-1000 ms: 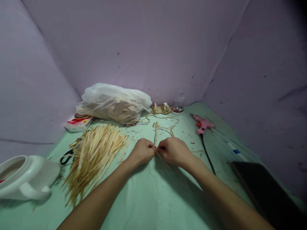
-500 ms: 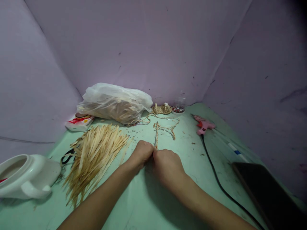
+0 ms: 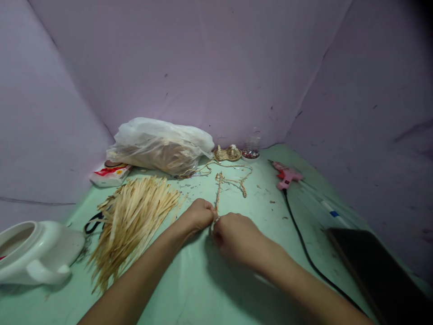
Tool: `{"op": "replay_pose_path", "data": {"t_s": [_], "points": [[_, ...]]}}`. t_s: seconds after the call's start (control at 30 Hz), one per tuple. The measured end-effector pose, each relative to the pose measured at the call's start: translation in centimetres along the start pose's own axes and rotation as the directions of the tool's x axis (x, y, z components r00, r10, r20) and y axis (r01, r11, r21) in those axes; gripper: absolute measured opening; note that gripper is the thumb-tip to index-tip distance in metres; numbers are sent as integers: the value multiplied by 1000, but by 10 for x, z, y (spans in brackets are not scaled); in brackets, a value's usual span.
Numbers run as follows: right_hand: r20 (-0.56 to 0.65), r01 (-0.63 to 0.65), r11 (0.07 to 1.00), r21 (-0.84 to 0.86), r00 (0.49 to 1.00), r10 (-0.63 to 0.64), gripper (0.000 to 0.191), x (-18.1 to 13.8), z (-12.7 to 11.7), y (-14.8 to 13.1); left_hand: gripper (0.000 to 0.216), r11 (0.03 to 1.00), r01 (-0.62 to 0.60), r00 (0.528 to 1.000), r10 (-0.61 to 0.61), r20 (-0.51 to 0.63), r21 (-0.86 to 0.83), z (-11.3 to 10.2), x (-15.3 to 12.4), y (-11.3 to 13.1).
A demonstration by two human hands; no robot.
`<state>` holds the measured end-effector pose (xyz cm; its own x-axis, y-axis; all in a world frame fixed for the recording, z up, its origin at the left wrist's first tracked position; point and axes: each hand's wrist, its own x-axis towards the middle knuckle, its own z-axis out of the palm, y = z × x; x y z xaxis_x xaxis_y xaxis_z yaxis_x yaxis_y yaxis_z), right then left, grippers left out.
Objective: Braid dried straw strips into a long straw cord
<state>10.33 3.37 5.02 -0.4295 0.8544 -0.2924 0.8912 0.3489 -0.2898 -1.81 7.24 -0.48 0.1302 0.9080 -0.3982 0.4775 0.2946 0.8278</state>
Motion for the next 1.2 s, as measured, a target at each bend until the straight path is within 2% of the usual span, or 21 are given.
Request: {"op": "replay_pose_path", "data": {"t_s": [0.07, 0.1, 0.13, 0.2, 0.27, 0.33, 0.5, 0.57, 0.67, 0.8, 0.9, 1.0, 1.1, 1.2], "points": [[28, -10, 991, 134, 1000, 6, 12, -1, -12, 16, 6, 998, -20, 1000, 20, -5, 51, -1, -1, 0], [-6, -66, 971, 231, 998, 69, 13, -1, -17, 24, 7, 997, -28, 1000, 29, -9, 69, -1, -1, 0], [-45, -154, 927, 341, 983, 180, 16, 0, -21, 31, 7, 996, -38, 999, 39, -12, 77, -1, -1, 0], [-25, -224, 802, 553, 958, 284, 19, 5, -23, 40, 8, 996, -58, 998, 59, -8, 74, 0, -2, 1], [77, -245, 665, 705, 959, 272, 16, 12, -19, 41, 8, 996, -69, 998, 70, -2, 56, 0, -3, 2], [164, -259, 572, 778, 963, 213, 10, 19, -11, 37, 8, 997, -71, 997, 71, 5, 29, 0, -5, 4], [218, -264, 443, 857, 964, 154, 3, 29, 5, 28, 9, 997, -81, 996, 81, 20, -18, 2, -4, 5], [235, -276, 395, 876, 960, 151, 6, 31, 8, 27, 10, 996, -93, 995, 93, 19, -17, 3, -2, 4], [246, -304, 379, 874, 950, 193, 14, 35, 12, 28, 9, 994, -111, 994, 111, 26, 3, 2, -1, 3], [197, -281, 379, 882, 949, 244, 15, 40, 16, 33, 10, 989, -144, 988, 141, 66, 35, -1, -3, 5], [204, -280, 398, 874, 953, 222, 16, 43, 19, 38, 12, 967, -190, 982, 183, 53, 172, -3, -2, 4], [210, -278, 430, 859, 957, 199, 17, 44, 22, 40, 17, 903, -225, 973, 230, 31, 366, -6, -4, 4], [221, -277, 428, 860, 959, 176, 19, 44, 24, 40, 18, 833, -156, 976, 212, -46, 532, -10, -12, 11], [224, -260, 390, 883, 965, 136, 14, 43, 25, 38, 18, 782, -73, 974, 189, -124, 619, -7, -29, 23]]}}
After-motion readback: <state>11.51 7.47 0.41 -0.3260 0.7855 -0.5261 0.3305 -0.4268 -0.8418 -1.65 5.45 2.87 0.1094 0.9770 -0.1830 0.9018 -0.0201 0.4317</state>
